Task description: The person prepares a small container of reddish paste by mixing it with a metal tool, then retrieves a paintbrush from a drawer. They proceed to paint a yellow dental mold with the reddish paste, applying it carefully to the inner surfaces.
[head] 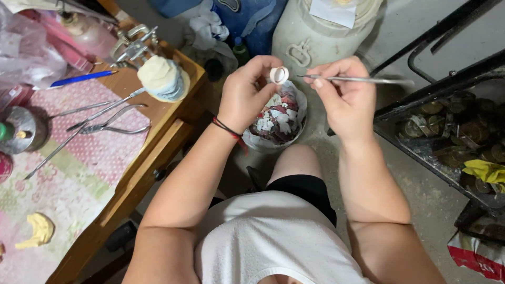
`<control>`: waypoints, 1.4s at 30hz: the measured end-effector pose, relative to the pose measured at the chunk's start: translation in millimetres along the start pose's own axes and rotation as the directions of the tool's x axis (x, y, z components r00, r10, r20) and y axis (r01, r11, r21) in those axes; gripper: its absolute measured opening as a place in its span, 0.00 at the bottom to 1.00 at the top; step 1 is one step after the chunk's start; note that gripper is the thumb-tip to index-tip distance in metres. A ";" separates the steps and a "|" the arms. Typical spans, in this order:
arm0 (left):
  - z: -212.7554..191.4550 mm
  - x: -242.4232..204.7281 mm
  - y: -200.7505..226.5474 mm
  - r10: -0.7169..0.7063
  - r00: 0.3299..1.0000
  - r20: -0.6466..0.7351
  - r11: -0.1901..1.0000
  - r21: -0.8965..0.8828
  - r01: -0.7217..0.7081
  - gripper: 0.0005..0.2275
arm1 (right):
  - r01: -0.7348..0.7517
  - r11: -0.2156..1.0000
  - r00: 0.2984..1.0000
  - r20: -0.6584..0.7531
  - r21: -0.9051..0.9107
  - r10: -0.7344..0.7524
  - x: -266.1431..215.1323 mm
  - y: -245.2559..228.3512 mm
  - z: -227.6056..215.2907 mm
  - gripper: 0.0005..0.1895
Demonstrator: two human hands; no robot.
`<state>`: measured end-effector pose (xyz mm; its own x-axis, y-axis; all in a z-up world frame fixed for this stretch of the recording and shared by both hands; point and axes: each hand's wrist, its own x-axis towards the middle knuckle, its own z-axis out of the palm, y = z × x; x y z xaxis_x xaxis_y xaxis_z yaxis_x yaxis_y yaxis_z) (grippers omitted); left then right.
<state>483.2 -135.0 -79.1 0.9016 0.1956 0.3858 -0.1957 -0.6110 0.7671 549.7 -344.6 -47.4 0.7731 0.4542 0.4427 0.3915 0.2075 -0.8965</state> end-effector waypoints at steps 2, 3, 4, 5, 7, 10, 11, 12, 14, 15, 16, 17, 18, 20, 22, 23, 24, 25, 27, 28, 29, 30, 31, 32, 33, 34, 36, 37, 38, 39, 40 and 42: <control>8.9 -1.5 0.5 -0.086 0.996 0.029 0.938 -0.335 0.091 0.16 | 0.013 0.999 0.998 -0.058 0.037 -0.011 -2.8 -9.1 3.5 0.08; 10.8 -2.0 5.6 -0.110 0.993 0.042 0.874 -0.472 0.117 0.17 | 0.049 0.999 0.996 -0.079 0.014 -0.048 -4.5 -13.6 6.0 0.08; 12.2 -3.0 10.8 -0.132 0.990 0.058 0.789 -0.598 0.140 0.18 | 0.085 0.996 0.991 -0.098 -0.009 -0.086 -6.5 -18.4 9.2 0.08; 12.4 -4.0 15.6 -0.134 0.989 0.057 0.789 -0.599 0.141 0.18 | 0.084 0.996 0.992 -0.097 -0.008 -0.084 -8.7 -22.3 10.1 0.08; 11.4 -7.1 25.4 -0.129 0.989 0.066 0.753 -0.643 0.141 0.19 | 0.212 0.963 0.971 -0.080 -0.164 -0.227 -13.6 -30.7 13.2 0.07; -3.8 -6.9 47.2 -0.103 0.992 0.067 0.791 -0.600 0.123 0.17 | 0.324 0.884 0.939 0.003 -0.337 -0.344 -14.1 -49.5 18.0 0.07; -2.4 -8.7 43.8 -0.105 0.992 0.066 0.790 -0.600 0.124 0.17 | 0.324 0.885 0.940 0.004 -0.336 -0.342 -14.4 -50.8 17.3 0.07; -1.0 -10.6 40.6 -0.094 0.993 0.069 0.819 -0.562 0.116 0.16 | 0.355 0.846 0.929 0.050 -0.398 -0.367 -14.8 -52.3 16.7 0.07; 0.2 -12.8 38.9 -0.081 0.994 0.069 0.845 -0.524 0.105 0.15 | 0.389 0.800 0.916 0.099 -0.457 -0.388 -14.4 -53.9 14.9 0.07; -0.3 -13.6 40.5 -0.064 0.996 0.061 0.864 -0.496 0.086 0.15 | 0.409 0.773 0.907 0.123 -0.486 -0.402 -13.9 -54.1 14.0 0.07; -0.9 -14.4 42.3 -0.048 0.997 0.054 0.882 -0.467 0.067 0.15 | 0.428 0.744 0.898 0.148 -0.513 -0.415 -13.5 -54.3 13.2 0.07; -4.4 -13.5 45.1 -0.047 0.998 0.050 0.881 -0.468 0.065 0.15 | 0.431 0.743 0.897 0.151 -0.513 -0.416 -13.4 -54.4 12.7 0.07; -8.0 -12.6 47.8 0.008 1.000 0.021 0.926 -0.378 0.000 0.15 | 0.425 0.737 0.901 0.169 -0.526 -0.399 -13.5 -54.5 12.4 0.06; -13.2 -13.9 52.4 0.063 0.998 -0.005 0.957 -0.282 -0.062 0.15 | 0.421 0.731 0.905 0.191 -0.537 -0.381 -14.8 -58.0 12.4 0.06; -16.7 -15.8 56.0 0.155 0.983 -0.099 0.962 -0.209 -0.173 0.14 | 0.396 0.745 0.917 0.188 -0.537 -0.352 -15.3 -64.6 12.8 0.06; -16.9 -16.7 55.5 0.154 0.983 -0.100 0.962 -0.209 -0.173 0.14 | 0.396 0.745 0.917 0.189 -0.536 -0.351 -16.4 -65.9 13.9 0.06; -16.8 -17.5 55.2 0.184 0.975 -0.127 0.962 -0.181 -0.205 0.13 | 0.369 0.768 0.928 0.173 -0.523 -0.329 -17.5 -67.2 14.7 0.07; -16.6 -17.7 55.0 0.216 0.964 -0.153 0.959 -0.152 -0.239 0.12 | 0.343 0.790 0.939 0.156 -0.509 -0.306 -18.4 -68.6 15.1 0.07; -18.5 -17.5 56.8 0.237 0.955 -0.180 0.955 -0.138 -0.263 0.11 | 0.301 0.840 0.953 0.120 -0.452 -0.277 -22.1 -69.2 20.8 0.07; -19.5 -17.1 57.6 0.257 0.944 -0.206 0.950 -0.123 -0.286 0.10 | 0.258 0.884 0.966 0.086 -0.389 -0.244 -23.7 -69.4 23.6 0.08; -19.5 -17.6 58.4 0.259 0.943 -0.207 0.950 -0.122 -0.287 0.10 | 0.260 0.884 0.966 0.087 -0.389 -0.245 -25.2 -65.8 25.5 0.08; -19.5 -18.1 59.2 0.275 0.935 -0.223 0.945 -0.114 -0.305 0.09 | 0.235 0.919 0.972 0.062 -0.317 -0.227 -26.6 -62.1 27.4 0.08; -19.7 -19.0 59.8 0.290 0.927 -0.237 0.941 -0.106 -0.321 0.09 | 0.209 0.948 0.978 0.039 -0.241 -0.205 -28.4 -58.3 29.6 0.08; -21.2 -19.1 62.7 0.290 0.927 -0.237 0.941 -0.105 -0.321 0.09 | 0.209 0.948 0.978 0.039 -0.239 -0.206 -27.2 -57.9 30.7 0.08; -22.3 -19.5 65.7 0.275 0.937 -0.216 0.946 -0.114 -0.304 0.09 | 0.180 0.967 0.984 0.036 -0.178 -0.176 -26.7 -57.6 31.6 0.07; -23.3 -19.8 68.9 0.260 0.946 -0.195 0.950 -0.123 -0.287 0.10 | 0.150 0.982 0.989 0.035 -0.115 -0.147 -26.1 -57.4 32.5 0.07; -20.4 -21.1 67.9 0.228 0.961 -0.159 0.955 -0.153 -0.252 0.11 | 0.177 0.971 0.984 0.045 -0.160 -0.172 -26.6 -56.6 31.4 0.07; -19.1 -21.2 67.3 0.197 0.973 -0.123 0.959 -0.181 -0.217 0.12 | 0.205 0.957 0.979 0.057 -0.205 -0.198 -26.3 -56.2 30.8 0.07; -21.7 -20.9 67.1 0.199 0.972 -0.123 0.959 -0.181 -0.219 0.12 | 0.207 0.957 0.978 0.056 -0.205 -0.200 -23.9 -59.5 29.7 0.07; -23.7 -21.1 67.2 0.153 0.987 -0.054 0.960 -0.227 -0.161 0.15 | 0.238 0.925 0.971 0.072 -0.296 -0.227 -22.0 -63.0 28.3 0.07; -25.7 -21.3 67.2 0.108 0.994 0.018 0.958 -0.269 -0.100 0.18 | 0.267 0.884 0.964 0.092 -0.383 -0.251 -20.2 -66.5 26.8 0.07; -28.1 -20.8 64.7 0.100 0.994 0.049 0.943 -0.323 -0.079 0.17 | 0.305 0.847 0.952 0.122 -0.436 -0.280 -17.7 -65.4 25.1 0.06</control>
